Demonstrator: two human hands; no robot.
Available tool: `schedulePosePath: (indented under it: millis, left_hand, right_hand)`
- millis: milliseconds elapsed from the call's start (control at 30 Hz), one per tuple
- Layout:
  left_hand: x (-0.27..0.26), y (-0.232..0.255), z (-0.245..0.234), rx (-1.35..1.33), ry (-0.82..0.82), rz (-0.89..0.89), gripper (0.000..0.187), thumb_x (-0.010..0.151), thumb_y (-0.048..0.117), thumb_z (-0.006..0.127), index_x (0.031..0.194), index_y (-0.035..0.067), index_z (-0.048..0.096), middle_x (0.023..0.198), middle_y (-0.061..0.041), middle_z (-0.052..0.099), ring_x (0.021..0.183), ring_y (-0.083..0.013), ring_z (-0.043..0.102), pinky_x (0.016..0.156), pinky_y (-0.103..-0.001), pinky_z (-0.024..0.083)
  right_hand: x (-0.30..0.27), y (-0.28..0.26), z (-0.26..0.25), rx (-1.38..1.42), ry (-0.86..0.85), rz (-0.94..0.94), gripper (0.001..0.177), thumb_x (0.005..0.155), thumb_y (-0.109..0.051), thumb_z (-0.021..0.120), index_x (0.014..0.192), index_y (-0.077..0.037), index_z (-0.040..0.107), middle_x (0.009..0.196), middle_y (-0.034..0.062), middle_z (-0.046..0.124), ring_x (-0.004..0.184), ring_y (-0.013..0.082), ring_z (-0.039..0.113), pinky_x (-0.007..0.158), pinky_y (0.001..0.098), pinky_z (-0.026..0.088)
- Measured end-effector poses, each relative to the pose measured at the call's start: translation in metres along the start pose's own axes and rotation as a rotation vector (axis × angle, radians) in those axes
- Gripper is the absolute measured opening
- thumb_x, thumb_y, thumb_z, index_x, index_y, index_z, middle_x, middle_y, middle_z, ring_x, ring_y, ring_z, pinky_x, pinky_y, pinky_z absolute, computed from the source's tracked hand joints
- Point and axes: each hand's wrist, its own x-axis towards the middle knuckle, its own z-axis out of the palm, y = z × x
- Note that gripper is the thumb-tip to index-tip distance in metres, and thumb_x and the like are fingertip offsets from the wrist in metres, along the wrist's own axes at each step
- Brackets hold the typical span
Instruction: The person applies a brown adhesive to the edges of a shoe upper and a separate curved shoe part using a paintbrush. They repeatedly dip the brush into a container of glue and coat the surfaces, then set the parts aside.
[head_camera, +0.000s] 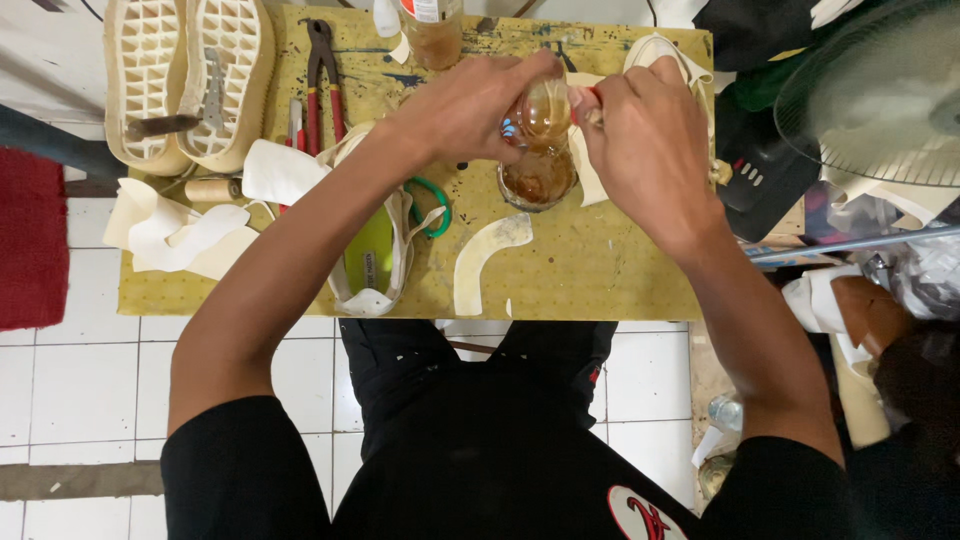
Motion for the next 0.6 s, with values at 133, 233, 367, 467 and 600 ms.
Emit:
schedulePosePath:
  millis: [133,233,367,467,600]
  left_hand:
    - [0.005,-0.009,0.012,0.026,0.066,-0.007,0.080,0.070,0.018,0.090,0.133,0.011,0.042,0.090,-0.016,0.064,0.077,-0.0417,0.061,0.061,-0.049,0.046]
    - [0.005,-0.007,0.014,0.008,0.107,0.038,0.082,0.066,0.015,0.094,0.128,0.010,0.041,0.093,-0.021,0.066,0.075,-0.0401,0.064,0.058,-0.046,0.046]
    - [0.007,-0.005,0.002,-0.149,0.168,0.051,0.070,0.072,0.007,0.088,0.127,0.011,0.044,0.091,-0.015,0.071,0.081,-0.0320,0.070,0.067,-0.042,0.050]
    - [0.012,-0.022,0.006,-0.251,0.265,0.004,0.085,0.072,0.023,0.102,0.133,0.009,0.046,0.109,-0.014,0.074,0.090,-0.0292,0.071,0.077,-0.038,0.051]
    - [0.017,-0.035,0.012,-0.265,0.350,0.019,0.091,0.078,0.031,0.106,0.141,0.005,0.046,0.129,-0.014,0.068,0.108,-0.0290,0.064,0.088,-0.036,0.047]
  right_hand:
    - [0.015,0.011,0.016,0.072,-0.183,0.247,0.071,0.122,-0.039,0.056,0.062,-0.001,0.061,0.058,0.0269,0.055,0.055,0.0512,0.054,0.056,0.0570,0.038]
    - [0.031,0.003,-0.018,0.379,-0.401,0.549,0.084,0.123,-0.049,0.058,0.058,-0.010,0.024,0.048,0.0076,0.020,0.048,0.0255,0.029,0.054,0.0481,0.019]
    - [0.020,0.013,-0.046,0.462,-0.296,0.445,0.072,0.123,-0.045,0.042,0.061,-0.015,0.021,0.055,0.0008,0.023,0.056,0.0161,0.026,0.067,0.0442,0.021]
    - [-0.008,0.006,-0.066,0.534,0.043,0.322,0.054,0.128,-0.033,0.049,0.080,-0.007,0.046,0.077,0.0018,0.041,0.083,0.0188,0.043,0.077,0.0399,0.030]
    - [-0.041,-0.020,-0.087,0.691,0.194,0.395,0.014,0.119,-0.004,0.060,0.123,0.002,0.072,0.099,0.0115,0.060,0.079,0.0180,0.054,0.082,0.0367,0.045]
